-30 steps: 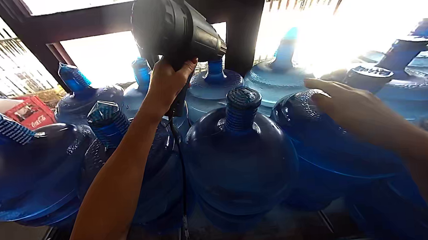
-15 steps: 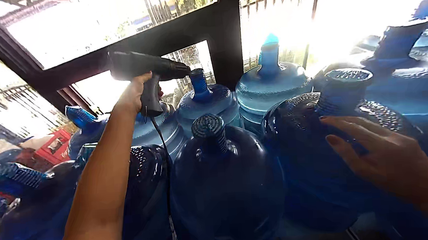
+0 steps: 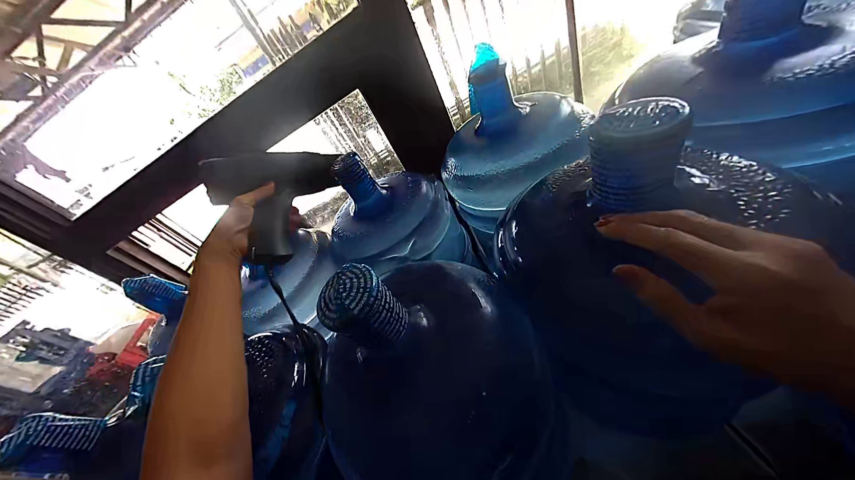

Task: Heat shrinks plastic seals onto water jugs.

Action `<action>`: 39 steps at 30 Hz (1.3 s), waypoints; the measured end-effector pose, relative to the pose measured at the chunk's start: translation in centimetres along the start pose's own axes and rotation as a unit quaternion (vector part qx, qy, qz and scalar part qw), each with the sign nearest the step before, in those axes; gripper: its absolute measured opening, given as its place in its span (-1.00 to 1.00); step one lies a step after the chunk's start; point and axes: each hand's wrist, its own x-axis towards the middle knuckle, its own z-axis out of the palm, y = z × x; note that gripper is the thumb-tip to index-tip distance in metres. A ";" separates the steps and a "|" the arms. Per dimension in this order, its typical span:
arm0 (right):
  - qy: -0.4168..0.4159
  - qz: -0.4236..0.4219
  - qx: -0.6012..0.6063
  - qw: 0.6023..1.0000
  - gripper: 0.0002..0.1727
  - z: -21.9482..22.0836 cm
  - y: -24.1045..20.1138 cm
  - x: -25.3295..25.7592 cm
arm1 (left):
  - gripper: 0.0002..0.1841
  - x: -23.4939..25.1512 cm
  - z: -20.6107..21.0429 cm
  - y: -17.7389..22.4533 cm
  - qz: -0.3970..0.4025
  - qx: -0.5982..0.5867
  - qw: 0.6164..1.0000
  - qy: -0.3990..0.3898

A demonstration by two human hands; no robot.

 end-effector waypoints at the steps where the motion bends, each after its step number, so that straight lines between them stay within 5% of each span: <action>1: 0.001 -0.002 -0.001 1.000 -0.51 0.0 -0.1 0.0 | -0.61 -1.4 -0.4 0.4 -0.002 0.036 0.999 0.027; 7: -0.011 0.011 0.055 0.998 -0.52 -0.3 -0.6 0.2 | -0.67 -10.7 -1.9 3.8 0.105 0.225 0.960 0.131; 11: -0.013 0.009 0.080 0.997 -0.53 -0.5 -0.5 0.2 | -0.71 -15.0 2.1 6.9 0.204 0.340 0.910 0.122; 18: 0.003 -0.013 0.076 0.997 -0.55 0.1 -0.4 0.1 | -0.57 -12.6 14.2 10.6 0.258 0.561 0.781 0.094; 21: 0.013 -0.013 0.092 0.996 -0.55 0.3 -0.3 0.0 | -0.49 -9.4 18.5 11.1 0.226 0.652 0.716 0.107; 25: 0.003 -0.010 0.108 0.994 -0.57 0.4 -0.5 0.0 | -0.42 -5.4 22.2 10.8 0.134 0.701 0.684 0.152; 32: 0.008 -0.011 0.115 0.993 -0.55 0.7 -0.4 0.0 | -0.46 -3.7 25.2 9.0 0.043 0.744 0.647 0.160; 39: 0.014 -0.026 0.127 0.991 -0.57 0.5 -0.2 0.0 | -0.51 -8.8 21.9 9.6 0.128 0.699 0.700 0.071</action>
